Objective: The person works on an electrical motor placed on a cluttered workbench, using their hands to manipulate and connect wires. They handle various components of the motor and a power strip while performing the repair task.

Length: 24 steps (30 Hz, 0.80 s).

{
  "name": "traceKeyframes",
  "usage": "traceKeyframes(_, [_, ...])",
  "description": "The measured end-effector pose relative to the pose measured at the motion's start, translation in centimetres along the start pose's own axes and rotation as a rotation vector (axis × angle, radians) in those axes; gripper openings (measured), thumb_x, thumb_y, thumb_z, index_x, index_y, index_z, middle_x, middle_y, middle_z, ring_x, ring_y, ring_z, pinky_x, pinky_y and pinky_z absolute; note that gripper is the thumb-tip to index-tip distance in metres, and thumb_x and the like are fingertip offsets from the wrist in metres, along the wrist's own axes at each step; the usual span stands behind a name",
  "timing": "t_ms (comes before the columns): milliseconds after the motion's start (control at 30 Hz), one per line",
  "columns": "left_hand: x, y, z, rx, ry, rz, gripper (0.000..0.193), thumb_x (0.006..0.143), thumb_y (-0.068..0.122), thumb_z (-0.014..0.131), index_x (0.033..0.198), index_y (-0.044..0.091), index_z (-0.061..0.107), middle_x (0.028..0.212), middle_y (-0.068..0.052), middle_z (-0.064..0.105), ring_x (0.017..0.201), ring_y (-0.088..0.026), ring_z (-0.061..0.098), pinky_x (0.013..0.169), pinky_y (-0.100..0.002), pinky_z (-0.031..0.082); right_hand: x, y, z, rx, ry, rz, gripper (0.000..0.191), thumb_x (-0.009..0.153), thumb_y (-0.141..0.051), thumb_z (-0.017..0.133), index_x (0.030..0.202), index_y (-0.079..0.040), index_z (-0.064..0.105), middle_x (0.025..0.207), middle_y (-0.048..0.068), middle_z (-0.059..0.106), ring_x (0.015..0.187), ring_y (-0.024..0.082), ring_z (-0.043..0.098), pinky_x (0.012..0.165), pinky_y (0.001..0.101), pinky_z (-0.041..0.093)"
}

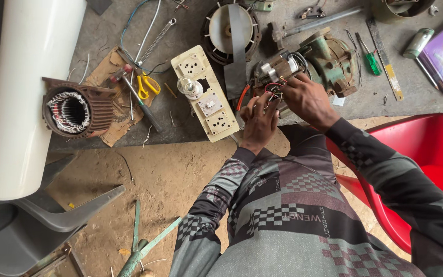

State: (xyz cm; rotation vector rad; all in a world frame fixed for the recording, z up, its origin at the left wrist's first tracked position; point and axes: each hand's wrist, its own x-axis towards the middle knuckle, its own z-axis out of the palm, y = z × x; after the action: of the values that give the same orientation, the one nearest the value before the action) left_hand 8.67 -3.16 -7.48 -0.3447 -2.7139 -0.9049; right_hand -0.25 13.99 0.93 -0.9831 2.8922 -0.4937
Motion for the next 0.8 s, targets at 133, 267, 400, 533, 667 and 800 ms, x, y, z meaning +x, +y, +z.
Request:
traceKeyframes(133, [0.1,0.3,-1.0,0.024,-0.046,0.01,0.033,0.103,0.028,0.061,0.136,0.025,0.063,0.147,-0.009,0.045,0.139,-0.031,0.035,0.108,-0.049,0.028,-1.5,-0.1,-0.1,-0.156,0.014,-0.054,0.012,0.097,-0.016,0.069,0.098,-0.004,0.07,0.096,0.007,0.064,0.094,0.021,0.06,0.072,0.0337,0.057])
traceKeyframes(267, [0.6,0.5,-1.1,0.096,-0.126,-0.009,0.037,0.101,0.027,0.065,0.138,0.027,0.061,0.146,-0.01,0.042,0.14,-0.033,0.033,0.107,-0.053,0.027,-3.3,-0.3,0.3,-0.17,0.004,-0.048,0.012,0.095,-0.015,0.07,0.099,-0.004,0.07,0.096,0.008,0.065,0.089,0.021,0.059,0.069,0.0327,0.055])
traceKeyframes(400, [1.2,0.5,-0.7,-0.001,-0.115,-0.005,0.048,0.097,0.023,0.068,0.144,0.028,0.059,0.149,-0.009,0.04,0.141,-0.033,0.034,0.109,-0.052,0.028,-4.0,-0.1,0.6,-0.081,0.048,0.032,0.013,0.097,-0.016,0.071,0.102,-0.004,0.071,0.095,0.007,0.065,0.086,0.022,0.058,0.075,0.0355,0.054])
traceKeyframes(533, [1.7,0.9,-0.6,-0.052,-0.107,-0.028,0.05,0.092,0.022,0.072,0.14,0.027,0.06,0.148,-0.009,0.041,0.14,-0.034,0.034,0.11,-0.053,0.029,-4.5,-0.5,1.0,0.131,0.18,0.171,0.017,0.094,-0.014,0.071,0.109,-0.004,0.074,0.099,0.009,0.067,0.093,0.025,0.061,0.081,0.0383,0.053])
traceKeyframes(667, [2.5,1.3,-0.4,-0.046,-0.118,-0.068,0.046,0.088,0.024,0.077,0.133,0.027,0.064,0.139,-0.008,0.044,0.135,-0.033,0.036,0.108,-0.056,0.028,-5.4,-1.0,1.6,0.22,0.208,0.221,0.017,0.092,-0.014,0.073,0.107,-0.006,0.074,0.097,0.011,0.066,0.095,0.03,0.062,0.081,0.0411,0.053])
traceKeyframes(800, [3.3,1.1,0.0,-0.039,-0.12,-0.042,0.042,0.09,0.029,0.079,0.13,0.028,0.065,0.133,-0.009,0.044,0.134,-0.034,0.036,0.109,-0.054,0.031,-5.8,-1.6,2.8,0.306,0.286,0.374,0.014,0.096,-0.015,0.073,0.108,-0.007,0.073,0.098,0.011,0.066,0.095,0.031,0.062,0.082,0.0425,0.052])
